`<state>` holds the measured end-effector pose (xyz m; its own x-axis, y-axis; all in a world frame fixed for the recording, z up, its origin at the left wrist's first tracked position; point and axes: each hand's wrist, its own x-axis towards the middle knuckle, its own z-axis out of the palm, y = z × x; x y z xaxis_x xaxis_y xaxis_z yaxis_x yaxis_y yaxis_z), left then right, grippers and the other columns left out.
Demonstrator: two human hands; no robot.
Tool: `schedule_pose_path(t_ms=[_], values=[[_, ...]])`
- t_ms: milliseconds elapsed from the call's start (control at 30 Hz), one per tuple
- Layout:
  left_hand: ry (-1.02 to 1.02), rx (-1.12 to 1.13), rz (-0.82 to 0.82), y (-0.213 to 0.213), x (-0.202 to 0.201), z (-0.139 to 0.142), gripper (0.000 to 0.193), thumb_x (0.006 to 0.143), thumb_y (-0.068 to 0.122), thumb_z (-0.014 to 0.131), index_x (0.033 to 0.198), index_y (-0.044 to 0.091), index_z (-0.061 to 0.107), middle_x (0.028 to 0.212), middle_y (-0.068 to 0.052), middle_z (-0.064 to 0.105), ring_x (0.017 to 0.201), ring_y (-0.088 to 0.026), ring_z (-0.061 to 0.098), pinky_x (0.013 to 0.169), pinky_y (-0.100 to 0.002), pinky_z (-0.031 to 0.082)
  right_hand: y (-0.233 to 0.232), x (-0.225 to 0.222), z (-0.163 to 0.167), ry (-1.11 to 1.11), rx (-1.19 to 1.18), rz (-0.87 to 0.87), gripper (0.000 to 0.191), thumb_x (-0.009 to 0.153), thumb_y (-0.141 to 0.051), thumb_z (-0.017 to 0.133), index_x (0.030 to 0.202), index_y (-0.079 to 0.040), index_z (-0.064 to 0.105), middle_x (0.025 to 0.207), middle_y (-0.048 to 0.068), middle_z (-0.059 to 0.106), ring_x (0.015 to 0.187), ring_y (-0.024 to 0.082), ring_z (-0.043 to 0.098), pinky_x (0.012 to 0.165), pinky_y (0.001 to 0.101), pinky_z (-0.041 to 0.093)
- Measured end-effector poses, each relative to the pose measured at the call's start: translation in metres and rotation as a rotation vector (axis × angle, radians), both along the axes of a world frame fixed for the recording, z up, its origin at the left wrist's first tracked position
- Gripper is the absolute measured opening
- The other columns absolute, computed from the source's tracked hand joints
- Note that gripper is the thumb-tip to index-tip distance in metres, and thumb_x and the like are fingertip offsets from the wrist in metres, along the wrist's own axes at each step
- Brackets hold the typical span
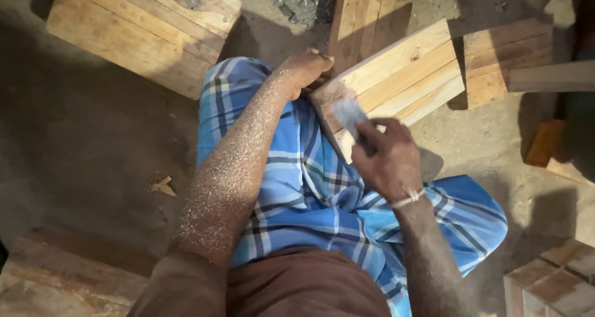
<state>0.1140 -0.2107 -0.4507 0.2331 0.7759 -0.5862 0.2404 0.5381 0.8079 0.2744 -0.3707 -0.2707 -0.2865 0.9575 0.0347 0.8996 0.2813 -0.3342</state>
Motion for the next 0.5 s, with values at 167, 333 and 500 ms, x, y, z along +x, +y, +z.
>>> schedule_pose_path(t_ms=[167,333,500], values=[[-0.05,-0.056,0.031,-0.004,-0.003,0.004,0.052,0.093,0.043,0.06,0.129,0.006,0.064,0.128,-0.015,0.07,0.115,-0.028,0.068,0.092,-0.042,0.053,0.007,-0.003,0.008,-0.03,-0.207,-0.056,0.037,0.08,-0.02,0.079,0.115,-0.007,0.076,0.106,0.019,0.069,0.09,0.034,0.07,0.078,0.0431,0.059],[-0.084,-0.072,0.068,-0.002,0.001,-0.001,0.06,0.094,0.049,0.057,0.138,0.008,0.059,0.138,-0.014,0.066,0.123,-0.028,0.064,0.098,-0.042,0.052,0.011,-0.008,0.0,0.091,0.02,0.029,0.041,0.082,-0.019,0.081,0.12,-0.004,0.074,0.112,0.02,0.069,0.1,0.036,0.069,0.087,0.0432,0.058],[-0.133,-0.056,0.104,0.0,0.001,-0.008,0.065,0.095,0.053,0.055,0.143,0.008,0.056,0.144,-0.014,0.061,0.129,-0.028,0.06,0.1,-0.042,0.05,0.015,-0.002,-0.008,0.056,-0.025,0.042,0.041,0.079,-0.019,0.082,0.117,-0.006,0.076,0.106,0.019,0.069,0.095,0.037,0.069,0.081,0.0445,0.058]])
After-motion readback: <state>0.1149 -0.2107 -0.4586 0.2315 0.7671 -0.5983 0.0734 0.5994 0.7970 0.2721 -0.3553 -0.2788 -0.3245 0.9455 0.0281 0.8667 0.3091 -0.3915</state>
